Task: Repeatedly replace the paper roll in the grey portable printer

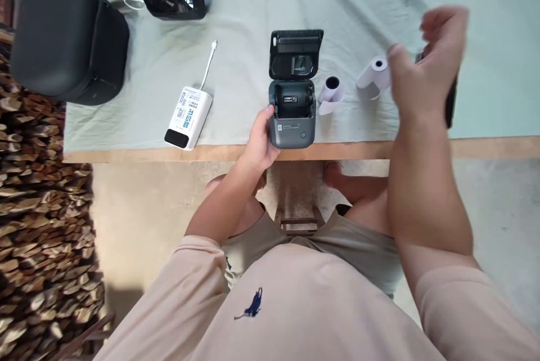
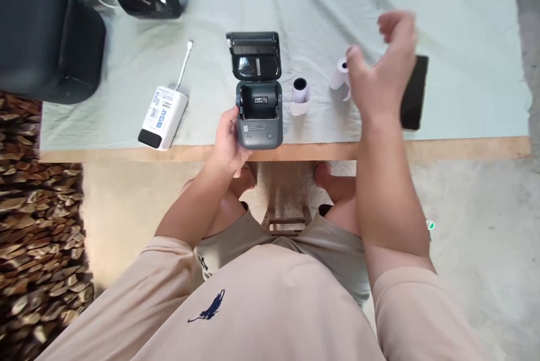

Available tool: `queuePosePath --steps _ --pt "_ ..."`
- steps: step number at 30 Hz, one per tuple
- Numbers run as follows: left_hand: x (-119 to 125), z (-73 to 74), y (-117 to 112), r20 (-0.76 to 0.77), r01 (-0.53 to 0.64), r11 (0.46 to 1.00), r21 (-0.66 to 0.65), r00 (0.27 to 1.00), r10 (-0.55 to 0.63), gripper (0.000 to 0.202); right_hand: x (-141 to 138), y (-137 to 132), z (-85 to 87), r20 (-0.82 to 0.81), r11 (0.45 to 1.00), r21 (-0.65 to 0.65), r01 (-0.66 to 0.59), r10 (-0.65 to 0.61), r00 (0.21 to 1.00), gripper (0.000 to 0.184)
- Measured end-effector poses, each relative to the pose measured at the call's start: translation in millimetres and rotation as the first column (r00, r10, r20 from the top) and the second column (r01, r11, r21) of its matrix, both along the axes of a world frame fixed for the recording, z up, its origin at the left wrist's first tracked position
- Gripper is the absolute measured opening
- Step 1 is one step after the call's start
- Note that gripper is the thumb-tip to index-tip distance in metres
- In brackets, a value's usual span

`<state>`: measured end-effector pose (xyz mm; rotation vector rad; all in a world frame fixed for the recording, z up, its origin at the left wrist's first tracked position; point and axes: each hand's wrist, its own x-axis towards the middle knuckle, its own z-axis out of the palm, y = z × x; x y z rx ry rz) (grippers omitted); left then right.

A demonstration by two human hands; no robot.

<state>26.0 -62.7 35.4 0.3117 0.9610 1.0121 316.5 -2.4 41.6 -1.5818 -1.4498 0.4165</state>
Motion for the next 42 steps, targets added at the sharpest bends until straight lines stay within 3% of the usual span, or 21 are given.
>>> queuePosePath --steps 3,7,10,13,17,20,23,27,28,31,32,33,35,37,39,40,42 --pt "-1.0 2.5 0.4 -0.032 0.051 0.999 0.014 0.998 -0.05 0.034 6.7 13.9 -36.6 0.061 0.972 -0.039 0.234 -0.231 0.971 0.063" --pt "-1.4 5.0 0.2 -0.045 0.048 0.999 0.023 0.998 -0.047 0.033 10.2 24.2 -82.0 0.095 0.941 -0.13 0.311 -0.301 0.949 0.053" --pt "-2.2 4.1 -0.2 -0.015 0.038 0.999 0.002 0.999 -0.038 0.031 23.0 29.5 -105.0 0.153 0.925 -0.065 0.375 -0.362 0.919 0.05" --pt "-3.2 3.2 -0.3 0.002 0.03 1.0 0.005 1.0 -0.03 0.03 35.8 28.7 -113.5 0.183 0.91 0.077 0.408 -0.415 0.891 0.051" --pt "-2.3 5.3 -0.4 -0.006 0.033 0.999 0.005 0.999 -0.033 0.031 37.9 19.4 -99.9 0.094 0.93 0.127 0.346 -0.359 0.929 0.045" --pt "-0.3 7.9 -0.9 -0.002 0.021 1.0 -0.019 1.0 -0.021 0.031 33.1 19.6 -85.1 -0.17 0.947 0.096 0.307 -0.288 0.942 0.051" --pt "0.9 9.3 -1.5 0.011 0.022 0.999 -0.025 1.0 -0.021 0.03 27.9 27.4 -77.1 -0.459 0.953 0.053 0.297 -0.241 0.855 0.05" --pt "1.2 9.0 -1.6 0.005 0.012 0.998 -0.056 1.0 -0.012 0.029 20.5 27.6 -62.8 -0.741 0.989 -0.018 0.144 -0.11 0.663 0.028" --pt "1.2 8.8 -1.5 0.001 0.011 0.998 -0.062 1.0 -0.011 0.03 19.1 24.4 -56.4 -0.816 0.996 -0.022 0.087 -0.068 0.574 0.025" --pt "1.0 9.0 -1.5 0.008 0.007 0.998 -0.062 1.0 -0.006 0.028 20.5 12.1 -34.4 -0.978 0.995 0.017 -0.1 0.037 0.204 0.026" --pt "0.8 9.3 -1.7 0.014 0.006 0.998 -0.057 1.0 -0.006 0.028 22.9 8.4 -27.6 -0.984 0.982 0.035 -0.186 0.066 0.167 0.028" --pt "0.7 9.7 -1.9 0.019 0.008 0.999 -0.05 1.0 -0.007 0.028 25.7 5.2 -21.7 -0.973 0.959 0.044 -0.281 0.105 0.207 0.029" --pt "0.1 10.3 -2.5 0.027 0.017 0.999 -0.034 1.0 -0.016 0.029 28.2 0.2 -13.0 -0.867 0.907 0.025 -0.421 0.229 0.442 0.039" --pt "-0.5 10.5 -3.1 0.032 0.022 0.999 -0.029 0.999 -0.021 0.03 19.7 -4.2 -7.5 -0.731 0.893 0.018 -0.451 0.32 0.603 0.06" --pt "-0.9 10.2 -3.5 0.032 0.016 0.999 -0.041 0.999 -0.015 0.029 -4.0 -9.7 -3.5 -0.663 0.913 0.079 -0.401 0.348 0.662 0.068" --pt "-0.9 10.0 -3.5 0.031 0.01 0.999 -0.051 0.999 -0.008 0.029 -20.3 -13.4 -1.4 -0.627 0.923 0.174 -0.344 0.373 0.684 0.072" --pt "-0.4 9.9 -3.5 0.028 -0.004 0.998 -0.069 1.0 0.006 0.032 -55.3 -22.3 3.9 -0.549 0.901 0.298 -0.316 0.433 0.715 0.069"
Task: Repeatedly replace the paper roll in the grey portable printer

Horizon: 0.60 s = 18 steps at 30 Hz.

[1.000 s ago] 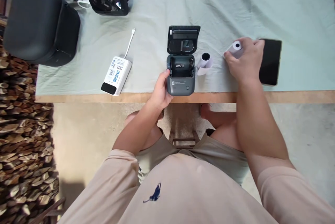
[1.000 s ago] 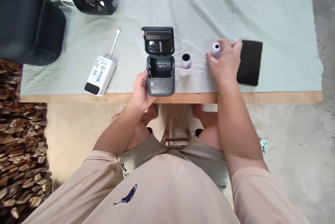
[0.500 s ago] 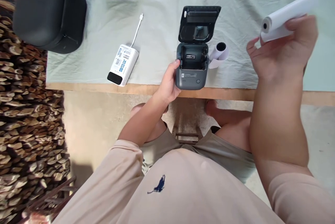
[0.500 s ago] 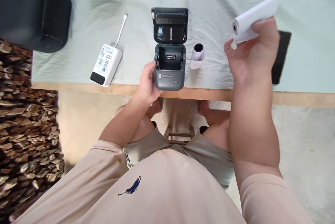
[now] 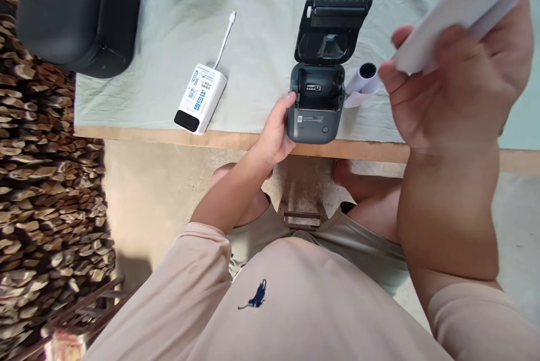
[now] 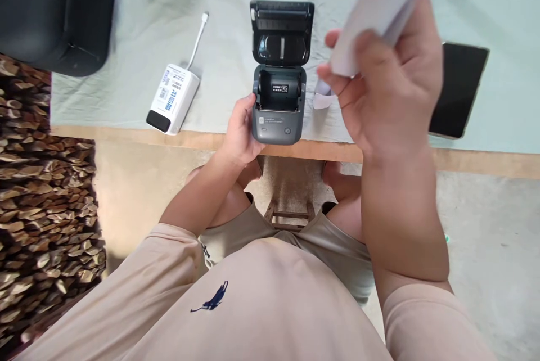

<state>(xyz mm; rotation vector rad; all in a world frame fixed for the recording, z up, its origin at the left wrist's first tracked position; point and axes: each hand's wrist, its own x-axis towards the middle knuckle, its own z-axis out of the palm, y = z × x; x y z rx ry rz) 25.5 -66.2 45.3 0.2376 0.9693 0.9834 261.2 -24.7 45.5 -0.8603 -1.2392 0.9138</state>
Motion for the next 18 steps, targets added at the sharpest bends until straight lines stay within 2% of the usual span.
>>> queuePosePath --steps 3,5,8,10,14,18 --pt "1.2 0.6 -0.2 0.007 -0.008 1.0 -0.01 1.0 0.008 0.037 -40.5 -15.0 11.8 0.193 0.987 0.158 -0.025 -0.006 0.981 0.071" --pt "1.7 1.0 -0.7 0.01 -0.008 1.0 0.002 1.0 0.008 0.036 -53.6 -23.2 21.5 0.401 0.985 0.171 -0.032 -0.04 0.915 0.057" --pt "1.3 0.4 -1.7 -0.011 0.015 0.999 0.039 1.0 -0.014 0.032 -59.0 -28.4 33.0 0.631 0.993 0.111 0.045 -0.106 0.768 0.028" --pt "0.7 -0.9 -2.3 -0.032 0.029 0.998 0.051 0.999 -0.028 0.029 -58.7 -27.0 36.4 0.726 0.994 0.06 0.09 -0.105 0.68 0.017" --pt "0.7 -3.9 -3.1 -0.037 0.039 0.998 0.059 0.999 -0.037 0.021 -57.0 -20.1 34.5 0.845 0.995 -0.025 0.095 -0.03 0.533 0.017" --pt "1.0 -7.6 -2.9 -0.014 0.035 0.997 0.062 0.999 -0.034 0.018 -55.9 -15.4 27.0 0.899 0.995 -0.07 0.073 0.031 0.437 0.019"
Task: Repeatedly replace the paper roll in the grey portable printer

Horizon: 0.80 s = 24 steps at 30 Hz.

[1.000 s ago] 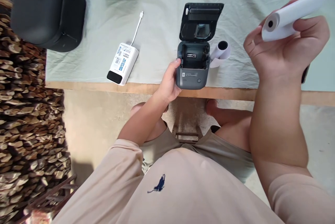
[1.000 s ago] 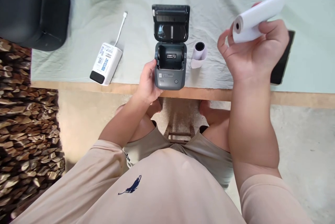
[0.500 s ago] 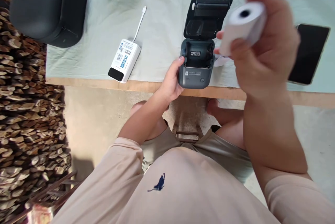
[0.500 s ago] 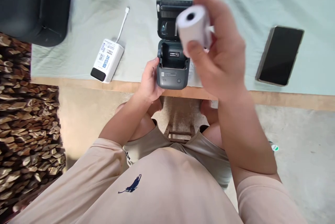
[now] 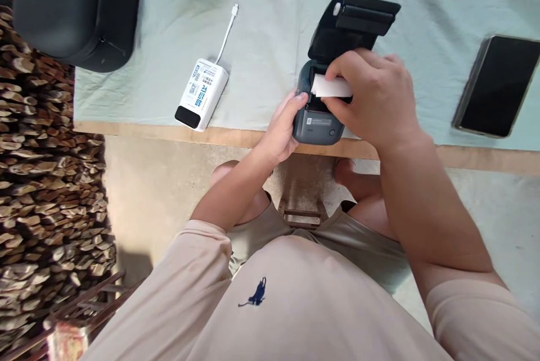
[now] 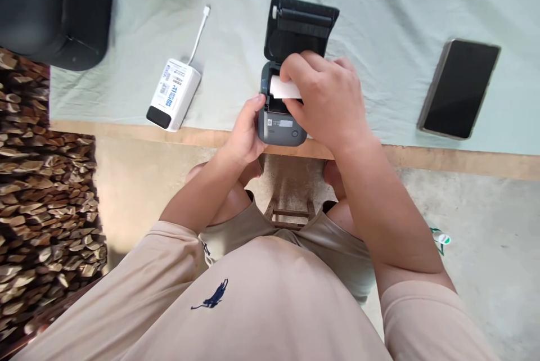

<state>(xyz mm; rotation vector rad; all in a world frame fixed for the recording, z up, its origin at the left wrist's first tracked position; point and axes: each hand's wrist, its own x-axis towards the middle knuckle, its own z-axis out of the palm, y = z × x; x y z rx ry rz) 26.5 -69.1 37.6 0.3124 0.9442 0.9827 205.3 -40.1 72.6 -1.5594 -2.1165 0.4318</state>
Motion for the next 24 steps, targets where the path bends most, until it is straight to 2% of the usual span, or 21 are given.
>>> queuePosePath --steps 5,8,11,14,19,22,24 --pt "-0.1 -1.5 0.9 0.03 -0.014 1.0 0.009 0.999 0.014 0.019 -1.3 0.9 -11.6 0.045 0.996 0.089 -0.021 0.017 0.999 0.007" --pt "1.2 3.7 1.5 0.031 -0.04 0.999 -0.031 0.999 0.041 0.022 -3.5 -3.8 -14.7 0.056 0.975 0.222 -0.001 -0.012 0.998 0.015" --pt "2.8 9.2 2.3 0.058 -0.102 0.991 -0.09 0.993 0.108 0.03 -4.5 -9.8 -17.2 0.044 0.93 0.366 -0.032 0.017 0.999 0.027" --pt "3.2 9.8 2.8 0.084 -0.15 0.985 -0.091 0.984 0.157 0.035 -3.2 -13.7 -23.1 0.03 0.91 0.402 -0.099 0.095 0.995 0.031" --pt "0.4 4.5 1.2 0.077 -0.039 0.998 0.042 0.996 0.036 0.01 -1.6 -19.3 -34.2 -0.039 0.915 0.369 -0.16 0.187 0.982 0.032" --pt "-1.1 1.1 -0.1 0.059 -0.018 0.988 0.157 0.998 0.009 0.013 -1.5 -21.6 -37.3 -0.111 0.892 0.429 -0.142 0.208 0.972 0.026" --pt "-1.9 -1.2 -0.7 0.022 0.001 0.983 0.181 1.0 -0.005 0.016 -0.2 -20.5 -38.4 -0.167 0.869 0.476 -0.137 0.243 0.956 0.023"
